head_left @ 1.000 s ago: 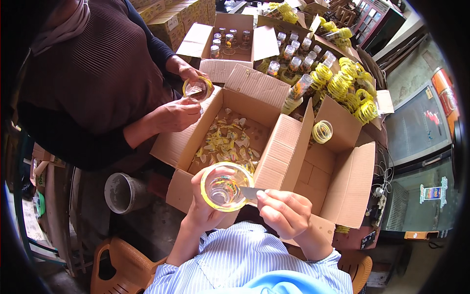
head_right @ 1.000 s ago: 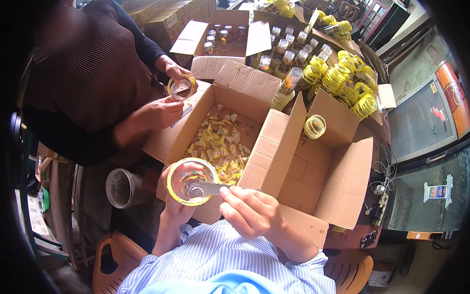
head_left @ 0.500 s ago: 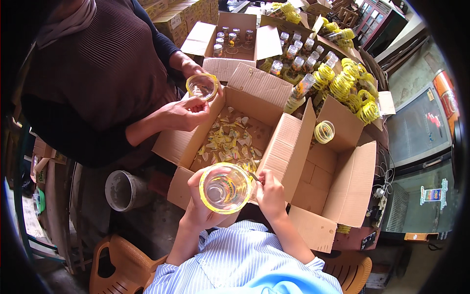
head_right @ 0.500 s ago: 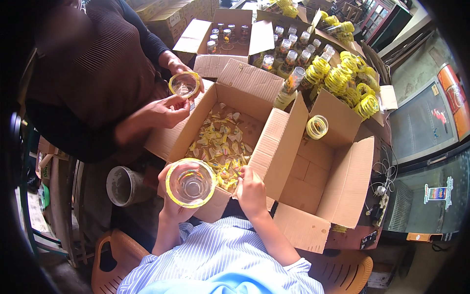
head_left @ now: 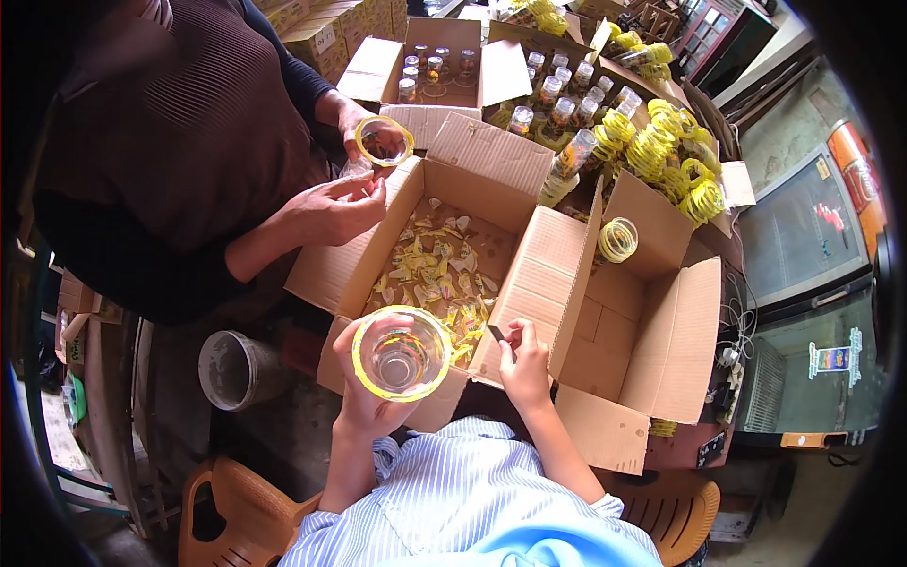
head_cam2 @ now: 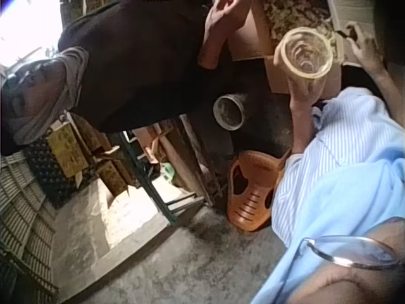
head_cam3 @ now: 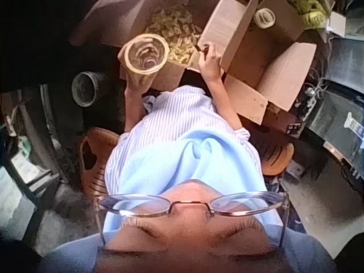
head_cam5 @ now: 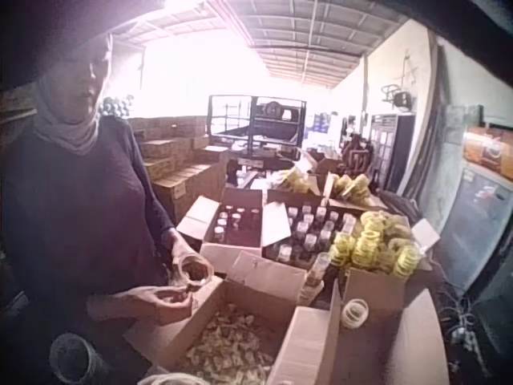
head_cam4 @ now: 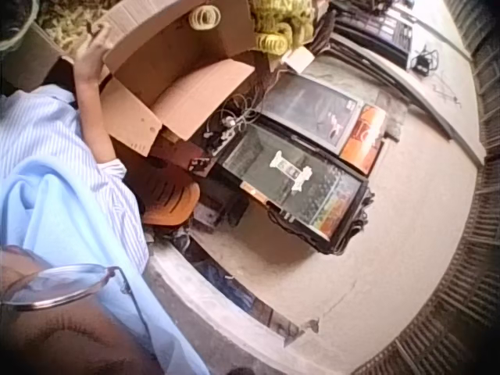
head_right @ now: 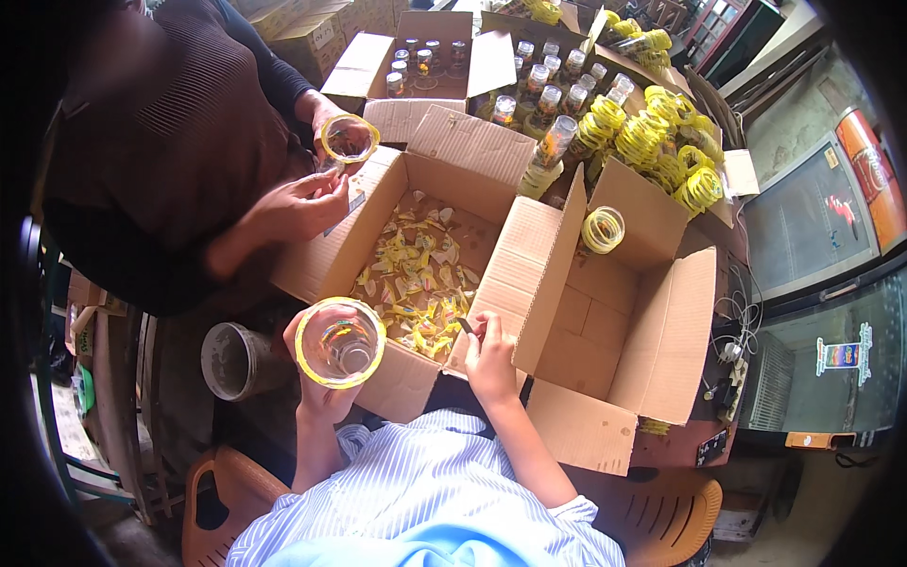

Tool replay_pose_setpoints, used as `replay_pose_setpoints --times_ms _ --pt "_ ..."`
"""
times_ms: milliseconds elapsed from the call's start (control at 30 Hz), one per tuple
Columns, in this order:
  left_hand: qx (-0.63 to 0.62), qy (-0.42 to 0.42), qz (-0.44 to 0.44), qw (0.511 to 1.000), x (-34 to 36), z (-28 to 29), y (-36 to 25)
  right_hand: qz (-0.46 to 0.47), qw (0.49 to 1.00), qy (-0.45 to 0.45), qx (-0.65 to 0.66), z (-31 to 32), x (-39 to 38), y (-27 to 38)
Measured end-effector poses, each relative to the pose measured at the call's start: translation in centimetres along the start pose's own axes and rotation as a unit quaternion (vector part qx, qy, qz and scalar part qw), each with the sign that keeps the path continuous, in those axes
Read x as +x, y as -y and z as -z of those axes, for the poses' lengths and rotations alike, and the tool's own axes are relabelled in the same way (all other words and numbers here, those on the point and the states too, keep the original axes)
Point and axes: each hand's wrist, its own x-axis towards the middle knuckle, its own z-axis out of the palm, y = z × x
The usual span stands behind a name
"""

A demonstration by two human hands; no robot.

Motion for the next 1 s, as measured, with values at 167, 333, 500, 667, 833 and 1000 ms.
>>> replay_pose_setpoints --times_ms 167,333,500,667,833,1000 --pt "-0.054 0.003 0.0 0.999 -0.3 -0.4 0.4 0.02 0.99 0.059 -0.125 -0.4 -0.6 -1.5" --pt "-0.05 0.024 0.003 0.998 -0.2 -0.1 0.2 0.158 0.953 0.012 -0.258 0.1 -1.9 0.6" --pt "-0.041 0.02 -0.007 0.999 0.0 0.1 0.4 0.294 0.955 -0.015 0.033 4.0 -1.6 7.7" --pt "-0.087 0.049 0.021 0.995 0.3 0.4 0.2 0.451 0.892 0.031 0.021 6.1 1.3 10.4" --pt "-0.179 0.11 0.127 0.97 0.8 1.0 0.3 0.494 0.858 0.14 0.004 7.0 2.3 10.9" --pt "-0.243 0.114 0.2 0.942 0.8 0.6 1.7 0.42 0.89 0.164 0.07 5.8 2.3 11.3"
